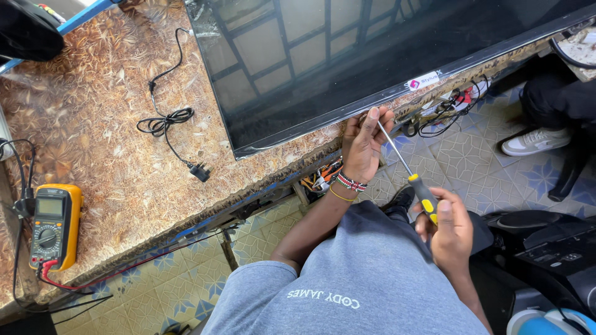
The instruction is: The person uses a screwdriver to remove screws from the bottom bezel of a flat-screen TV. They then lift and detach the bezel from the TV frame.
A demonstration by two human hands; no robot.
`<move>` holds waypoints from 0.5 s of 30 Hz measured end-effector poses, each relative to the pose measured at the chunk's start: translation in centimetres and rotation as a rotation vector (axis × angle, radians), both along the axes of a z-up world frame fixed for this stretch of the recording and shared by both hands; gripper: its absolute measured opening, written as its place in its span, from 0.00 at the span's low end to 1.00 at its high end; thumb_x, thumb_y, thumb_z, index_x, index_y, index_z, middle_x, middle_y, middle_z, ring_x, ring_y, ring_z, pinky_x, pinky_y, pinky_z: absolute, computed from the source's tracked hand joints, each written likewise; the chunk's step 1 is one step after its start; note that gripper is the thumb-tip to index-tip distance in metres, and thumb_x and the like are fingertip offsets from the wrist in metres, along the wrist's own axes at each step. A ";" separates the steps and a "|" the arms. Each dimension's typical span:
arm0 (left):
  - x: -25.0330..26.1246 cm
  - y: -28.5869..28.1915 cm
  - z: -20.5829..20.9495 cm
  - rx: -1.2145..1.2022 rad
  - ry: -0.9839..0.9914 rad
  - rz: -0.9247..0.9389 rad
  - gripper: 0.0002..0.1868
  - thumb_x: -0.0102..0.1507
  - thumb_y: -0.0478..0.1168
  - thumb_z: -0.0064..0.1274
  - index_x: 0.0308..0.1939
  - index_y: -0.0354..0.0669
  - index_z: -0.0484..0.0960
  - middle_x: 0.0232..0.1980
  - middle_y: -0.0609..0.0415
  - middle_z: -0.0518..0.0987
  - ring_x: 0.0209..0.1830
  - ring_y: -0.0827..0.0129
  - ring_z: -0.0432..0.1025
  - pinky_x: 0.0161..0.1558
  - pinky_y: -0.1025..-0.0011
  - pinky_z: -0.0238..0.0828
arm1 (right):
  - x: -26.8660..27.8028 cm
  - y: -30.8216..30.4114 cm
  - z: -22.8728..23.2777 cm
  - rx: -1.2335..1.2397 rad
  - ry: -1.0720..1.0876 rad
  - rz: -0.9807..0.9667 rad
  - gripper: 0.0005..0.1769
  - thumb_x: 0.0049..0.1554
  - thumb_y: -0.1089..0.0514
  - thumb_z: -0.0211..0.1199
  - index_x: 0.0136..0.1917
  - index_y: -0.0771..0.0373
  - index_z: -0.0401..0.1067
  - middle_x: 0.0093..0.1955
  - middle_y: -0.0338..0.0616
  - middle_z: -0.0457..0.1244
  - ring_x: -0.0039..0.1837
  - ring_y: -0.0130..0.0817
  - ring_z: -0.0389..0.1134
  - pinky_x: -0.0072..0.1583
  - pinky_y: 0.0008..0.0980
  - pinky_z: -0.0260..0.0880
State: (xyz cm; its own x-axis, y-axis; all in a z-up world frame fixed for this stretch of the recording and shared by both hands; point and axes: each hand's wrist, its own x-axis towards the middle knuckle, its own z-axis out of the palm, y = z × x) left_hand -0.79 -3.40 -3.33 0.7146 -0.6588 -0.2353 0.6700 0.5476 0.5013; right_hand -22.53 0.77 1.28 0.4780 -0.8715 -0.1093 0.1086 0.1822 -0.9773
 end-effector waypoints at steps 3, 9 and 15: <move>0.0 0.4 0.7 -0.005 -0.008 -0.007 0.07 0.70 0.37 0.55 0.52 0.43 0.79 0.50 0.46 0.84 0.50 0.61 0.80 0.53 0.69 0.82 | -0.1 -0.1 -0.6 -0.154 0.002 -0.009 0.19 0.68 0.63 0.51 0.70 0.72 0.59 0.50 0.62 0.64 0.39 0.37 0.67 0.36 0.28 0.66; 0.1 0.5 1.0 -0.035 -0.009 -0.009 0.05 0.70 0.37 0.55 0.49 0.43 0.79 0.50 0.44 0.84 0.50 0.59 0.80 0.52 0.67 0.83 | -0.1 0.0 -1.5 -0.277 0.285 0.065 0.30 0.57 0.66 0.68 0.71 0.67 0.65 0.56 0.44 0.58 0.56 0.28 0.60 0.51 0.27 0.67; 0.5 0.4 0.5 -0.022 -0.023 -0.035 0.03 0.70 0.38 0.53 0.45 0.45 0.81 0.47 0.45 0.85 0.48 0.59 0.81 0.50 0.67 0.83 | 0.5 -0.8 -0.2 -0.493 0.443 0.049 0.27 0.57 0.62 0.70 0.68 0.62 0.69 0.54 0.49 0.55 0.54 0.39 0.61 0.55 0.36 0.67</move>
State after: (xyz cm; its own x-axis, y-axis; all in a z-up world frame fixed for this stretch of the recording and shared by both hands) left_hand -0.30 -3.04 -2.82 0.6963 -0.6880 -0.2045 0.6772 0.5352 0.5050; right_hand -22.02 -0.06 1.06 0.5201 -0.8481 0.1010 -0.3198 -0.3030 -0.8977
